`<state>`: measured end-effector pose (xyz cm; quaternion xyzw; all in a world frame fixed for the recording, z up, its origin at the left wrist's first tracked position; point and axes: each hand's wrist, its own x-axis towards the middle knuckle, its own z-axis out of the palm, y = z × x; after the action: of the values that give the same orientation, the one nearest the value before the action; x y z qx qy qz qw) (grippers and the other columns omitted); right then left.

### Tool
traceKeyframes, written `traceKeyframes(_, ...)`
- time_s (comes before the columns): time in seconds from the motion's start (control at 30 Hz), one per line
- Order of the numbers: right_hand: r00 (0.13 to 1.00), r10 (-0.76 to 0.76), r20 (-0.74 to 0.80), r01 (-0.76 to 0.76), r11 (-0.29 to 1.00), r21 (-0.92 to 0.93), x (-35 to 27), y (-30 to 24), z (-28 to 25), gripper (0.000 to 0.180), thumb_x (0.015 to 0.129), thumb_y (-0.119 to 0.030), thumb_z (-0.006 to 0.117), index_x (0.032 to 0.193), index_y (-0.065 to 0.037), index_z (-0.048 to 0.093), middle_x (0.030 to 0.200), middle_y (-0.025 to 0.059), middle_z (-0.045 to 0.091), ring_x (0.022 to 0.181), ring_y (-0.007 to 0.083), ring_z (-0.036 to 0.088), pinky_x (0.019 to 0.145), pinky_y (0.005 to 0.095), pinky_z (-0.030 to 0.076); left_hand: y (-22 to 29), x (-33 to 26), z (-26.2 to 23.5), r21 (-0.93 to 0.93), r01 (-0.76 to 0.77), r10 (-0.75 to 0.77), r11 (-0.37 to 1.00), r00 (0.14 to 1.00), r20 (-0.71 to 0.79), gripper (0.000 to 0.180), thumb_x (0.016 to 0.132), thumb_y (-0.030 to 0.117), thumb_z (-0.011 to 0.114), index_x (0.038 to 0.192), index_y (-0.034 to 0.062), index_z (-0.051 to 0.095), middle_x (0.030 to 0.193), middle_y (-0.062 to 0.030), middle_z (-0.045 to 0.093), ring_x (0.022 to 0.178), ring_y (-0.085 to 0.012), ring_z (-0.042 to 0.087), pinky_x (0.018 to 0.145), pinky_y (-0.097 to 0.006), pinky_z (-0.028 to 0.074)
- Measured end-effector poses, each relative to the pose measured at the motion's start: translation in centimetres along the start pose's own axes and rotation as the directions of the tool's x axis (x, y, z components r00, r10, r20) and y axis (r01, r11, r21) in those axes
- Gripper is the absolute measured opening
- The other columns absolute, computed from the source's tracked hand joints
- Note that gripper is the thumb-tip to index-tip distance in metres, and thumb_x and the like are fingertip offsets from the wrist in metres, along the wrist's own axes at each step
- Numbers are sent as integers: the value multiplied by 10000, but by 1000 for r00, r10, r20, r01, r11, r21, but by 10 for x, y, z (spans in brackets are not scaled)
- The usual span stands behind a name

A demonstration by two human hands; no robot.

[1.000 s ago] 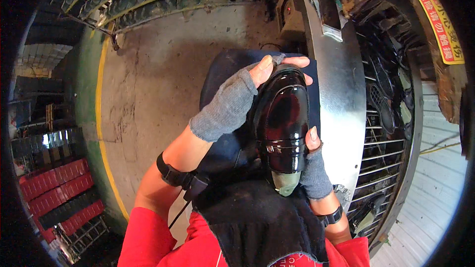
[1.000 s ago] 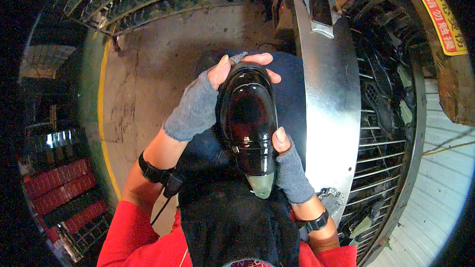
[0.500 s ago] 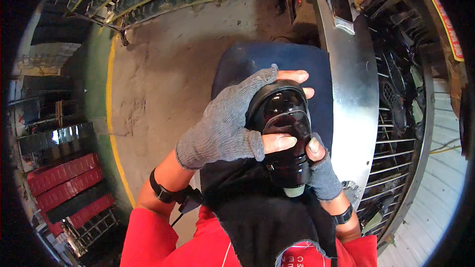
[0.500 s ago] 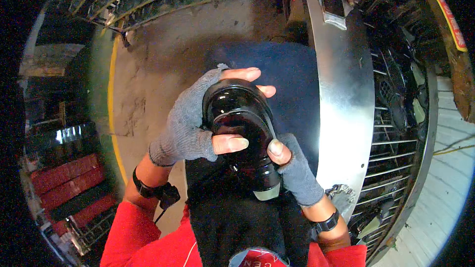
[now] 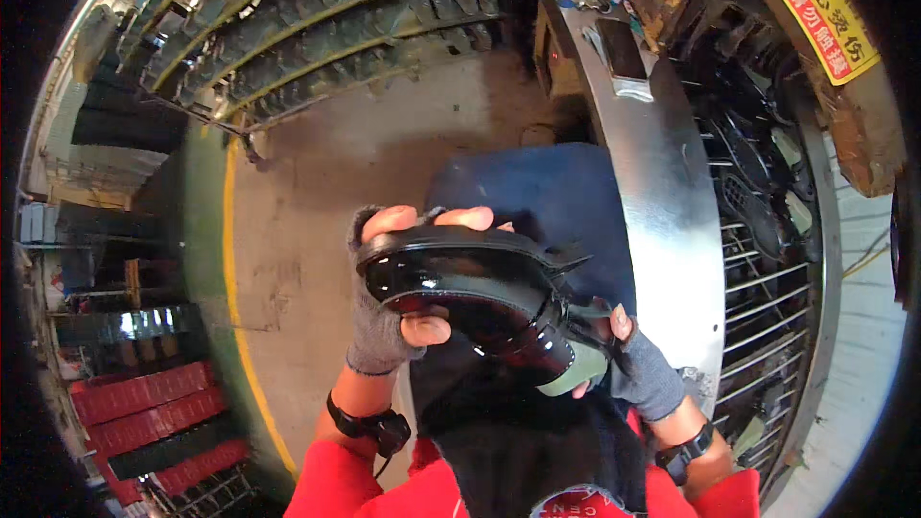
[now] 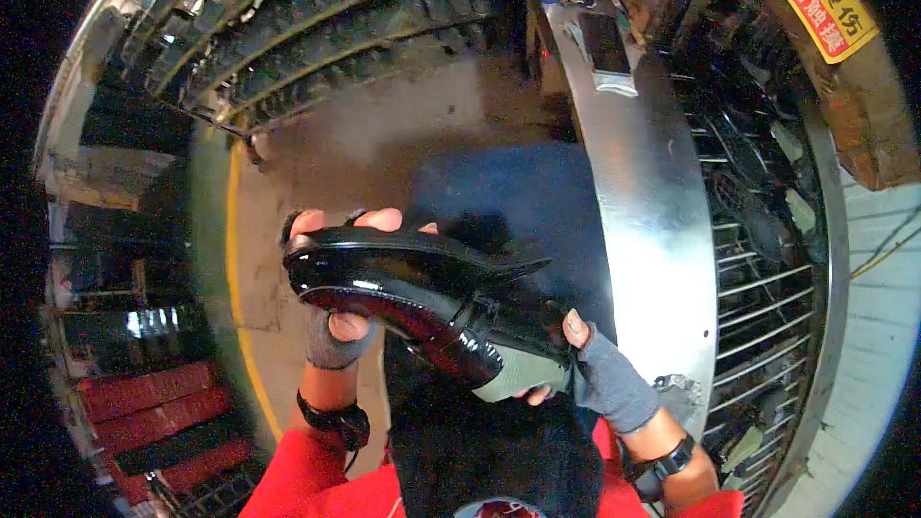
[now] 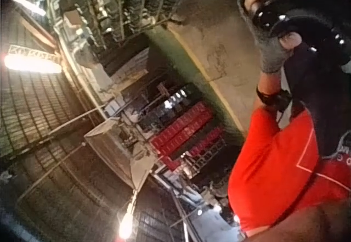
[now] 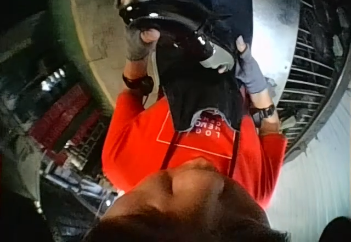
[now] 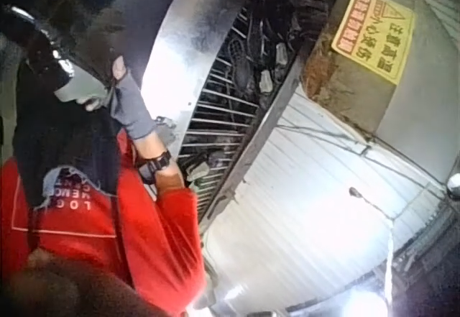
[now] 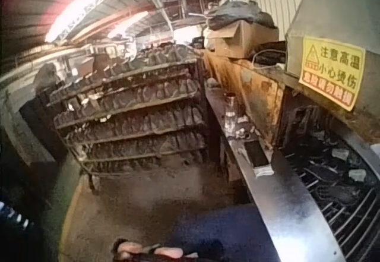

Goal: Checking and polishing finished shoes before placing them on a conveyor belt.

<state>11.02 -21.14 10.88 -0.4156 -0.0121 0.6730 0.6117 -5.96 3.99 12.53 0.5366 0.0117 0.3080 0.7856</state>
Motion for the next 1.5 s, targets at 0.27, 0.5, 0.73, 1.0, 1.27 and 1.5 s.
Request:
traceKeyframes(0.27,898,-428,-99,270,717,-643,-1,-104,-11,751,786,-429,884,1353,-9,626,1214,62,689,1135,180,653,1020,334,512,-36,7,15,152,270,-304,951,906,295,1085,903,681,707,1675,53,276,1657,-233,389,1525,-344,400,1263,-425,234)
traceKeyframes(0.5,910,-354,217,303,210,-930,29,-102,-5,793,641,-296,998,1304,-30,653,1195,107,706,1177,229,667,1074,362,480,-84,29,55,92,354,-347,931,934,-84,670,1022,372,694,1563,68,441,1243,-28,568,1142,-147,537,1069,-322,434)
traceKeyframes(0.73,864,-434,257,306,47,-951,38,-92,1,833,606,-444,993,1238,-21,653,1086,171,734,1035,333,744,919,396,560,-90,27,63,405,186,-137,895,979,-148,481,1085,464,434,1232,27,572,1073,-78,583,992,-182,562,913,-328,469)
traceKeyframes(1.0,805,-493,329,361,-32,-932,39,-89,34,701,653,-464,924,1148,-53,644,945,170,700,885,397,728,763,432,573,-74,15,63,465,235,-129,853,960,-248,661,984,602,497,1268,7,541,1149,-124,577,1078,-253,593,974,-371,465)
traceKeyframes(1.27,827,-360,431,385,-195,-902,2,-75,49,1098,664,-627,909,1411,65,498,1238,252,641,1064,468,684,910,504,570,-28,-11,59,339,270,-296,901,955,27,985,878,819,606,1355,-35,488,1303,-159,508,1170,-260,538,1130,-414,367)
traceKeyframes(1.5,966,-74,247,235,-143,-961,-18,-85,73,983,686,-686,874,1273,32,544,1105,247,644,984,447,699,828,481,577,-18,2,68,268,289,-277,919,957,-82,354,1090,245,502,880,-1,646,903,-92,668,845,-210,599,860,-357,478)
